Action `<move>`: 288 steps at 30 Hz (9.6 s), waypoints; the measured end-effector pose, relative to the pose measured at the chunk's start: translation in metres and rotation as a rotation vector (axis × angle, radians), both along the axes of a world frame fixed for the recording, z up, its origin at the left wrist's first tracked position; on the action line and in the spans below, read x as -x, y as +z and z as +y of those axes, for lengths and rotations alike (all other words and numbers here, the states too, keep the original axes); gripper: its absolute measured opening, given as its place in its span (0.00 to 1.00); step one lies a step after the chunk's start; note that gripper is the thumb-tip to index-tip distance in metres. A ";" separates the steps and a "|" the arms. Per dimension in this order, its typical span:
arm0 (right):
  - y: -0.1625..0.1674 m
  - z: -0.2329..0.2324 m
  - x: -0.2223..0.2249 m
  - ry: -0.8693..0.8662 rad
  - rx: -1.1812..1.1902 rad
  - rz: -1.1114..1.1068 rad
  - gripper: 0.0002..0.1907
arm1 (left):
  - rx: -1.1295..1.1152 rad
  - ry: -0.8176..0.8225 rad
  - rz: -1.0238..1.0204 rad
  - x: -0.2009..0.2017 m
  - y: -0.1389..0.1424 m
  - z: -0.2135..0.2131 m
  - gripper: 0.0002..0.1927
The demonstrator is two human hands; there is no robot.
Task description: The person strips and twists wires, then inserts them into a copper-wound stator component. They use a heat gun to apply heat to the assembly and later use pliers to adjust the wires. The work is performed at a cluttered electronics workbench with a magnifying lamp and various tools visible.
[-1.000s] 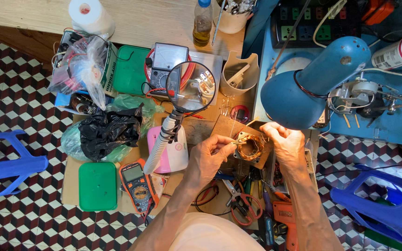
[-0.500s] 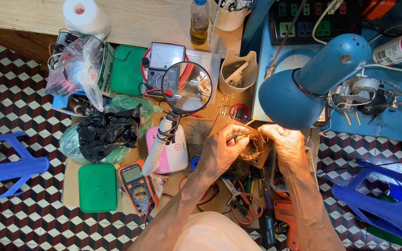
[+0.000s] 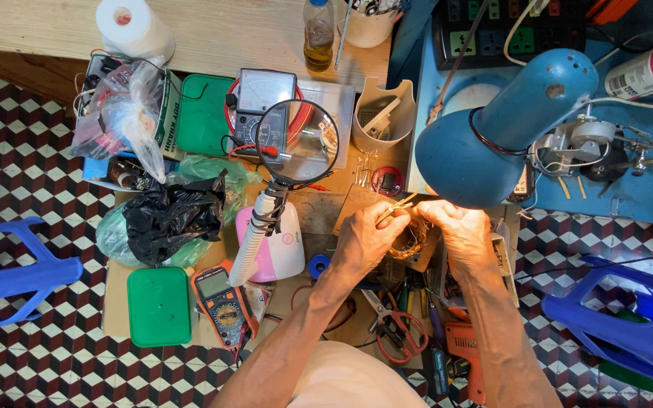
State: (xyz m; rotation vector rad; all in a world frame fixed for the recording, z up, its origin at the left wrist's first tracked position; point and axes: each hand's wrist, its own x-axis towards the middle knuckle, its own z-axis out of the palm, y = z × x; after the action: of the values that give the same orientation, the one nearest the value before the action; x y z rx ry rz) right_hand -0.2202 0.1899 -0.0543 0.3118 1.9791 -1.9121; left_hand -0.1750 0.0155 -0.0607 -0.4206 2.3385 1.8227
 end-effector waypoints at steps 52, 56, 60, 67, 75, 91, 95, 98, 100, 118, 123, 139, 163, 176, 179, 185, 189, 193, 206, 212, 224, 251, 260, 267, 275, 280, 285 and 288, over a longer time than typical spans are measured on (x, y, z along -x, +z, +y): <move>-0.011 0.000 -0.006 0.125 -0.095 -0.055 0.09 | -0.175 -0.012 0.053 -0.012 -0.011 -0.007 0.13; -0.014 -0.001 -0.006 0.068 -0.122 -0.035 0.10 | -0.154 -0.014 0.023 -0.012 -0.012 -0.006 0.13; -0.014 0.001 -0.004 -0.009 -0.161 -0.031 0.12 | -0.065 -0.019 0.113 -0.012 -0.010 -0.009 0.11; -0.007 0.000 -0.004 0.018 -0.151 0.050 0.13 | -0.079 -0.014 0.090 -0.010 -0.009 -0.010 0.11; -0.001 -0.004 -0.007 0.130 -0.119 -0.005 0.13 | -0.107 0.004 0.069 -0.012 -0.008 -0.008 0.11; -0.010 -0.006 -0.008 0.112 -0.144 0.060 0.08 | -0.179 0.145 -0.031 -0.036 0.002 -0.049 0.19; -0.014 -0.006 -0.008 0.113 -0.204 0.110 0.08 | -0.146 0.134 -0.085 -0.039 0.000 -0.056 0.21; -0.016 -0.007 -0.006 0.111 -0.217 0.125 0.07 | -0.170 0.104 -0.045 -0.042 -0.002 -0.060 0.24; -0.016 -0.008 -0.006 0.103 -0.198 0.113 0.08 | -0.225 0.078 0.007 -0.043 -0.005 -0.061 0.24; -0.008 -0.005 -0.009 0.111 -0.171 0.143 0.07 | -0.292 0.016 0.075 -0.041 0.000 -0.043 0.13; 0.000 -0.002 -0.012 0.125 -0.193 0.134 0.06 | -0.270 -0.016 0.057 -0.040 0.002 -0.034 0.13; 0.013 -0.003 -0.013 0.171 -0.192 0.173 0.06 | -0.360 -0.010 0.022 -0.034 0.002 -0.024 0.12; 0.018 -0.009 -0.017 0.209 -0.114 0.111 0.10 | -0.182 -0.038 0.083 -0.017 0.007 -0.019 0.14; 0.013 -0.013 -0.013 0.195 -0.074 0.013 0.10 | -0.164 -0.056 0.040 -0.014 0.008 -0.027 0.15; 0.011 -0.013 -0.012 0.199 -0.092 0.010 0.10 | -0.192 -0.076 0.011 -0.012 0.001 -0.027 0.14; 0.010 -0.015 -0.008 0.205 -0.110 -0.010 0.09 | -0.214 -0.087 -0.041 -0.009 -0.008 -0.028 0.14; 0.010 -0.014 -0.007 0.205 -0.118 -0.008 0.09 | -0.230 -0.090 -0.040 -0.009 -0.011 -0.027 0.14; 0.009 -0.015 -0.006 0.206 -0.098 -0.014 0.09 | -0.233 -0.082 -0.030 -0.009 -0.013 -0.026 0.14; 0.005 -0.012 -0.007 0.248 -0.100 -0.013 0.10 | -0.288 -0.061 0.010 -0.011 -0.013 -0.024 0.13; 0.002 -0.008 -0.006 0.272 -0.097 0.040 0.09 | -0.267 -0.042 0.006 -0.009 -0.015 -0.022 0.13; 0.008 -0.009 -0.011 0.243 -0.190 0.171 0.08 | -0.333 0.076 -0.025 -0.007 -0.019 -0.010 0.10; 0.012 -0.012 -0.013 0.401 -0.409 0.484 0.07 | 0.009 -0.023 0.098 -0.012 0.004 -0.014 0.08; 0.001 -0.005 -0.007 0.328 -0.170 0.109 0.11 | -0.073 -0.078 0.114 -0.014 0.006 -0.022 0.09; 0.008 -0.002 -0.004 0.275 -0.145 -0.135 0.14 | -0.220 -0.142 0.070 -0.014 0.005 -0.026 0.11; 0.017 -0.006 0.000 0.263 -0.093 -0.208 0.16 | -0.285 -0.145 0.068 -0.014 -0.003 -0.028 0.10; 0.014 -0.004 0.000 0.275 -0.080 -0.203 0.17 | -0.316 -0.141 0.024 -0.013 -0.010 -0.025 0.11; 0.010 0.001 -0.002 0.272 -0.083 -0.203 0.17 | -0.352 -0.137 0.008 -0.011 -0.014 -0.024 0.11; 0.007 0.001 -0.004 0.284 -0.082 -0.142 0.17 | -0.348 -0.115 0.003 -0.012 -0.015 -0.023 0.11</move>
State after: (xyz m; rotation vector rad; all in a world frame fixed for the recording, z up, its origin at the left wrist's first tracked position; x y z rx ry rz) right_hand -0.2166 0.1910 -0.0476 0.1717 1.8971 -1.5913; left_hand -0.1635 -0.0072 -0.0759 -0.2311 1.9433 2.1135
